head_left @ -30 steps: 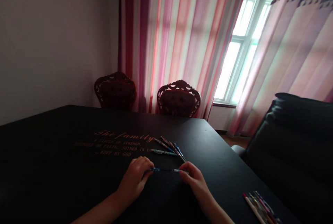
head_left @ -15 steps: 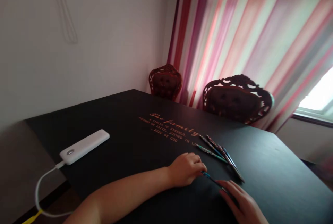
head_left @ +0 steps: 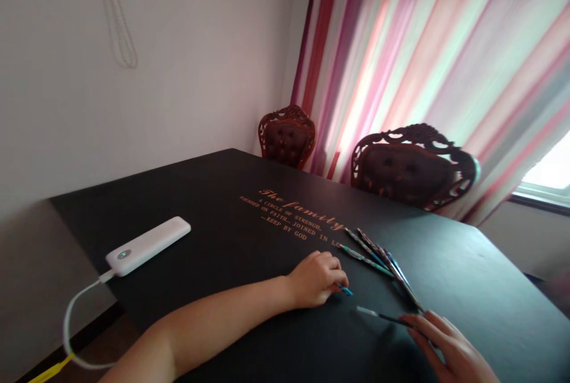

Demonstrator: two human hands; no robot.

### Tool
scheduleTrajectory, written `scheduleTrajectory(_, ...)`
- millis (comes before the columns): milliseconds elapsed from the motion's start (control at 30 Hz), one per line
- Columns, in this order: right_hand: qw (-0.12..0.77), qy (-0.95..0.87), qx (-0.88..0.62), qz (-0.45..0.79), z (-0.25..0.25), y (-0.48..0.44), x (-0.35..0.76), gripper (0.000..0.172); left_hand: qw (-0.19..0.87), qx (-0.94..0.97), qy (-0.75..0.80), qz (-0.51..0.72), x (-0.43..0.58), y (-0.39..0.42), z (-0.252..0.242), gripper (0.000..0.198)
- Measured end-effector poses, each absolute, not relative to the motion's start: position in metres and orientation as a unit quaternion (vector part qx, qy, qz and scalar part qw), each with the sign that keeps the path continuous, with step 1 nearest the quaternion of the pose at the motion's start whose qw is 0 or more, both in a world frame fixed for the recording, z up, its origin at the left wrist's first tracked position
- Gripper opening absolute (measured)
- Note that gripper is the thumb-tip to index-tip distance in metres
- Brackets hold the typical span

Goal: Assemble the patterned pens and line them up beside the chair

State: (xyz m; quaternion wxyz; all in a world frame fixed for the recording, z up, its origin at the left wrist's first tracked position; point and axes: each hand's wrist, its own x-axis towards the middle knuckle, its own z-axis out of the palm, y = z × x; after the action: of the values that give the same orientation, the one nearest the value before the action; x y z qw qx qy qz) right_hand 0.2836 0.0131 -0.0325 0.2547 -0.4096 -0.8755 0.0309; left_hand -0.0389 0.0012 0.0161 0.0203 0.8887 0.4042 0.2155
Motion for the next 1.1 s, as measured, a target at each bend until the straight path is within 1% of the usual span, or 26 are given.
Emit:
scheduleTrajectory(100, 0.229, -0.871, -0.431, 0.050, -0.006, -0.007, 0.261, 0.025, 0.012, 0.904, 0.368, 0.219, -0.036, -0.006, 0.025, 0.014)
scheduleTrajectory(200, 0.220, -0.860, -0.458, 0.050, 0.008, -0.016, 0.245, 0.027, 0.007, 0.919, 0.322, 0.228, -0.035, -0.005, 0.025, 0.019)
scheduleTrajectory(300, 0.221, -0.849, -0.478, 0.050, 0.010, -0.017, 0.239, 0.027, -0.039, 0.926, 0.302, 0.224, -0.034, 0.002, 0.015, 0.021)
scheduleTrajectory(433, 0.234, -0.845, -0.477, 0.065, 0.005, -0.017, 0.236, 0.031, -0.074, 0.924, 0.280, 0.248, -0.034, 0.005, 0.007, 0.019)
scheduleTrajectory(500, 0.245, -0.844, -0.471, 0.075, 0.004, -0.018, 0.233, 0.032, -0.085, 0.925, 0.275, 0.246, -0.034, 0.003, 0.009, 0.022)
scheduleTrajectory(633, 0.268, -0.840, -0.464, 0.088, 0.004, -0.019, 0.227, 0.029, -0.101, 0.932, 0.282, 0.205, -0.034, 0.000, 0.018, 0.029)
scheduleTrajectory(733, 0.265, -0.846, -0.455, 0.083, 0.005, -0.019, 0.224, 0.026, -0.110, 0.937, 0.269, 0.193, -0.035, 0.000, 0.019, 0.029)
scheduleTrajectory(800, 0.263, -0.851, -0.448, 0.076, 0.006, -0.019, 0.223, 0.027, -0.112, 0.942, 0.255, 0.189, -0.034, 0.001, 0.018, 0.028)
scheduleTrajectory(933, 0.267, -0.854, -0.441, 0.072, 0.007, -0.018, 0.225, 0.033, -0.073, 0.937, 0.284, 0.191, -0.032, 0.002, 0.014, 0.030)
scheduleTrajectory(1033, 0.274, -0.850, -0.442, 0.087, 0.006, -0.017, 0.225, 0.035, 0.007, 0.915, 0.339, 0.220, -0.031, 0.002, 0.015, 0.030)
scheduleTrajectory(1100, 0.285, -0.838, -0.452, 0.108, 0.005, -0.017, 0.225, 0.034, 0.068, 0.900, 0.359, 0.239, -0.030, 0.003, 0.016, 0.026)
